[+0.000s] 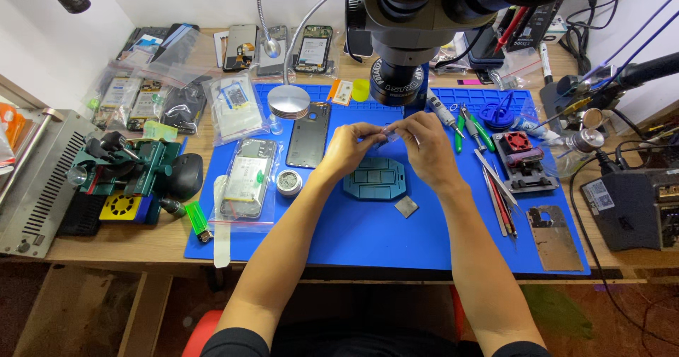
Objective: The person adjusts the head-mounted camera, then picks up a smartphone and a small tool to work on the device. They place the phone down, handle a small component, and open a plastic bag containing a battery to remove it.
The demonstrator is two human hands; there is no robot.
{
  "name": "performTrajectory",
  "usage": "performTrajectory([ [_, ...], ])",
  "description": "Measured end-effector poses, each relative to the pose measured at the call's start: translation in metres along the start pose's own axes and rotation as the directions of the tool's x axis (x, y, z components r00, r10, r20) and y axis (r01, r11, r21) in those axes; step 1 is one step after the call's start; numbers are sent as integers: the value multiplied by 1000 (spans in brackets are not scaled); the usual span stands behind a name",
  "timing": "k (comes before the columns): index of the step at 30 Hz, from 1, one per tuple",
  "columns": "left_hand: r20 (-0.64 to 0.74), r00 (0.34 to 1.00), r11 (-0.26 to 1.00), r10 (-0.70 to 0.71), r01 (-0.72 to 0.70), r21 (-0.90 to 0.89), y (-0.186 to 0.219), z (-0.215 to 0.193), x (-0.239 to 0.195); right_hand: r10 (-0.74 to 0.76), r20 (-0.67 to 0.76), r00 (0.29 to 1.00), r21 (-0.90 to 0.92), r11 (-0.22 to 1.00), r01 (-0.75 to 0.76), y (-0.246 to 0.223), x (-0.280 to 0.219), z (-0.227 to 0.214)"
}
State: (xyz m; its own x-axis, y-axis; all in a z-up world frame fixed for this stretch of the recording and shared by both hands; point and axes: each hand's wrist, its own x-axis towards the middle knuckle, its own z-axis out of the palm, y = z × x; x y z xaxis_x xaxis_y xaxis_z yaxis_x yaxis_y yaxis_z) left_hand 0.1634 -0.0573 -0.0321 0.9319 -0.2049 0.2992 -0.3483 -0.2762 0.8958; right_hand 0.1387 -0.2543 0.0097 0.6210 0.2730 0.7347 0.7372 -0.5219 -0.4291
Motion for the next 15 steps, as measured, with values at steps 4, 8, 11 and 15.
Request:
performTrajectory([
  [4,3,999,998,-47,47,-37,-9,2,1,25,-26,999,17,1000,-24,2,-2,3],
  [8,-187,975,925,-124,45,-378,-17,4,9,27,-51,998,-252,967,-39,16,-2,11],
  [11,-327,924,801,-199,-39,-597,-13,8,10,129,201,971,-447,894,-27,40,-9,33],
  [15,-371,903,848,-218,-14,-530,-17,5,11,317,458,831,-662,745,82,79,-14,71],
])
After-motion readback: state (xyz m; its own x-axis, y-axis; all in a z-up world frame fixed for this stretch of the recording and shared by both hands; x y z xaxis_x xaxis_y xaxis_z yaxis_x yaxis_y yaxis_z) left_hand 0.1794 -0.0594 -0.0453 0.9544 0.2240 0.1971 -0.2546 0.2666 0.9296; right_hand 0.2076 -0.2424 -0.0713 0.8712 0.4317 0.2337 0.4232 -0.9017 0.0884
